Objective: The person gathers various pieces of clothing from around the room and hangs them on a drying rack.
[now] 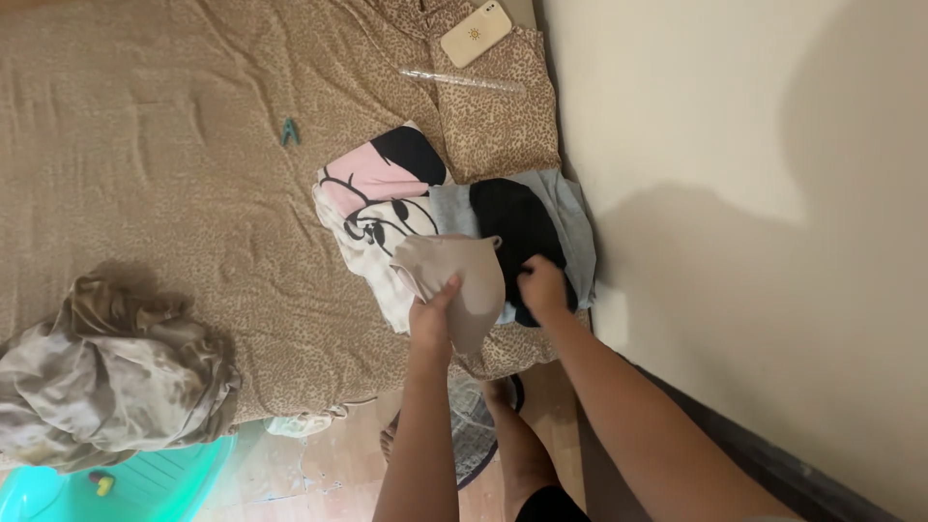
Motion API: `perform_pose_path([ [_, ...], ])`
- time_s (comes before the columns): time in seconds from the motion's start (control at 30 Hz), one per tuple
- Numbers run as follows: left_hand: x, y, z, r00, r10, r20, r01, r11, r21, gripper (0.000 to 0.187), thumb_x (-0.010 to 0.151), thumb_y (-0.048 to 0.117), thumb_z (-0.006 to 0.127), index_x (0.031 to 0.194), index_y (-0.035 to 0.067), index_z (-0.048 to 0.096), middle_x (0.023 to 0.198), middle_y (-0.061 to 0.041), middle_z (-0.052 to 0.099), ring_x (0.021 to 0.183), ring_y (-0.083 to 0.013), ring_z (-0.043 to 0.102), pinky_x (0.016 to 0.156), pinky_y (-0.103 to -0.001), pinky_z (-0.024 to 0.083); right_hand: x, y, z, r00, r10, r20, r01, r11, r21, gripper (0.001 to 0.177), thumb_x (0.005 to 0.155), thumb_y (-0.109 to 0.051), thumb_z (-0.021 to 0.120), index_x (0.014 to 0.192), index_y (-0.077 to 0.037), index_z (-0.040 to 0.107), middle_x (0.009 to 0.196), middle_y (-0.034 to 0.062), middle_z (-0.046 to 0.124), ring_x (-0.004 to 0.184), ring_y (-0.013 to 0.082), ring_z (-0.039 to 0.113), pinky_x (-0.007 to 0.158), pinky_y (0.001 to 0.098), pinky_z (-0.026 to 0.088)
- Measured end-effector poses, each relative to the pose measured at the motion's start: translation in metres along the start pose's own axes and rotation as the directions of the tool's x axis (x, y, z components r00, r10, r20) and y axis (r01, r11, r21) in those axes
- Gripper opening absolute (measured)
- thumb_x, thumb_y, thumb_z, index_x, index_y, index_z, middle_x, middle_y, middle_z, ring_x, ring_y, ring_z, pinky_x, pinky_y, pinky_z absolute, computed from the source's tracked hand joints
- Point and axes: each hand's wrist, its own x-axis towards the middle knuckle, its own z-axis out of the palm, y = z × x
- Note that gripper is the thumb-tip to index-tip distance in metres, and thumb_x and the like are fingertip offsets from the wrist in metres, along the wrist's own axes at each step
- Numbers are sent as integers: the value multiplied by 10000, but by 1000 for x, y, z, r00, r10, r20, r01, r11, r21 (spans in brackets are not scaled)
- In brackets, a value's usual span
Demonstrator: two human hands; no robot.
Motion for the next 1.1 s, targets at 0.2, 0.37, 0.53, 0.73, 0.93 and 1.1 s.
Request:
perform_pose_path([
  [0.2, 23, -11, 36, 998, 55, -26, -52, 994, 96, 549, 884, 219, 730, 1343, -31, 564, 1177, -171, 706, 1033, -282, 702, 892, -373, 573, 85, 33, -86, 969, 177, -171, 3, 688, 725, 207, 1047, -157, 555, 983, -2, 677, 880, 81, 638, 816, 214, 591, 764, 377, 504],
  [0.37, 23, -15, 97, 989, -140, -44, 146, 967, 208, 622, 901, 228, 659, 1447, 81, 401, 1210, -199, 642, 1002, -337, 704, 813, -425, 628, 65, -77, -202, 999, 38, 19, -33, 402, 915, 155, 969, -76, 549, 1031, -29, 684, 913, 27, 683, 810, 122, 628, 756, 271, 524],
  [0.53, 104, -134, 79, 993, -102, 62, 80, 954, 288, 569, 895, 251, 699, 1347, -25, 490, 1240, -279, 672, 1022, -375, 699, 797, -444, 605, 44, -61, -174, 998, -41, 36, -9, 542, 840, 182, 957, -42, 596, 1110, -48, 696, 966, 24, 676, 835, 108, 608, 764, 254, 508],
  [0.73, 125, -146, 58, 915, 289, -282, -14, 720, 694, 558, 953, 404, 662, 1340, 14, 565, 1328, -280, 565, 1172, -436, 589, 963, -478, 498, -2, -50, -109, 740, -654, 158, 599, 748, 286, 386, 846, -195, 764, 1191, -33, 701, 1164, 173, 675, 1080, 312, 658, 938, 387, 514],
  [0.93, 95, -104, 67, 988, 71, -137, 66, 611, 789, 568, 923, 390, 721, 1330, 23, 573, 1242, -229, 681, 1193, -378, 637, 1016, -430, 490, 14, -10, -63, 816, 30, 577, -58, 998, 29, 266, 935, -299, 720, 1126, -122, 773, 1106, 141, 769, 1016, 272, 747, 915, 373, 564],
  [1.1, 83, -89, 72, 950, 309, 50, -267, 718, 643, 377, 893, 187, 701, 1241, 49, 658, 1170, -173, 729, 1091, -330, 695, 939, -410, 527, 35, -25, -76, 999, -46, 15, 38, 935, 352, 456, 847, -238, 776, 1274, -129, 658, 1259, 154, 623, 1029, 337, 673, 882, 410, 553],
])
